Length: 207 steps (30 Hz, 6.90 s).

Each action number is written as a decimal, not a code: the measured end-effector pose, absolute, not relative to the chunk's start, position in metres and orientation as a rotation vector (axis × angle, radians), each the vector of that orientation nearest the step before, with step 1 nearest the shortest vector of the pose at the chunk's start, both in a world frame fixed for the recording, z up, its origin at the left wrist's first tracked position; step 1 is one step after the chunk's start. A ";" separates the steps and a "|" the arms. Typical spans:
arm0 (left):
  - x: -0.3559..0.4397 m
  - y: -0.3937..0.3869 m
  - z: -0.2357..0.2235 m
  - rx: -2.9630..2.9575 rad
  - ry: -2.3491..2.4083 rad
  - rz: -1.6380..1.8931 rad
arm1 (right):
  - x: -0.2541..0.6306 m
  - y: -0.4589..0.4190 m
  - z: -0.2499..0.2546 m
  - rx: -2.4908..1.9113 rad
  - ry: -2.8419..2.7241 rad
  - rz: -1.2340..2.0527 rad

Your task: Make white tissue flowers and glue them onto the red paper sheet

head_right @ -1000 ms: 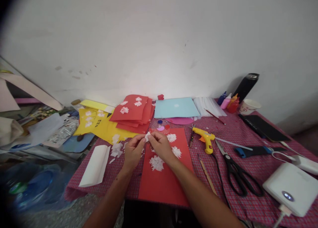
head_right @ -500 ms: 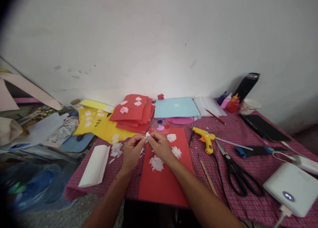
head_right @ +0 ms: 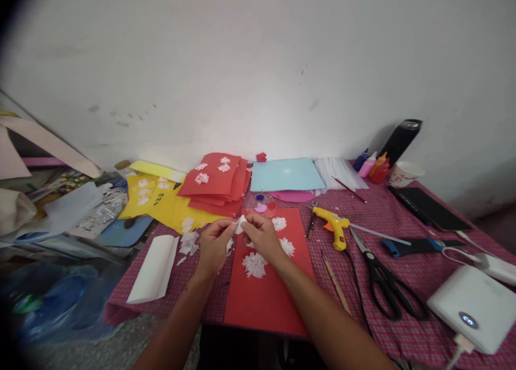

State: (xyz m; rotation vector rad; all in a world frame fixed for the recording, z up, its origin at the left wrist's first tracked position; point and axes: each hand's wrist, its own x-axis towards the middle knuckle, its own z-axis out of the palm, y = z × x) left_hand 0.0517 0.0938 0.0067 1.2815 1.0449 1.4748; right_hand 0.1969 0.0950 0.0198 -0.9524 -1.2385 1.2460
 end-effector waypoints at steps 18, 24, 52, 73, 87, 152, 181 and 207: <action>0.052 0.104 0.004 0.911 0.988 1.667 | 0.198 0.100 0.012 -1.024 -1.140 1.184; 0.016 0.099 0.018 1.450 1.355 1.713 | 0.196 0.102 0.013 -1.108 -1.150 1.133; 0.053 0.078 0.011 1.862 1.249 1.516 | 0.194 0.097 0.011 -0.918 -1.270 1.268; 0.047 0.076 0.007 1.545 1.184 1.439 | 0.193 0.094 0.019 -1.005 -1.350 1.179; 0.047 0.077 0.005 1.548 1.220 1.419 | 0.194 0.093 0.020 -0.984 -1.350 1.213; 0.046 0.078 0.006 1.598 1.278 1.513 | 0.193 0.095 0.020 -0.968 -1.338 1.268; 0.046 0.081 0.002 1.176 1.128 1.547 | 0.198 0.097 0.019 -0.928 -1.137 1.410; -0.021 0.091 0.017 1.954 1.533 1.544 | 0.220 0.102 0.030 -1.161 -1.329 1.037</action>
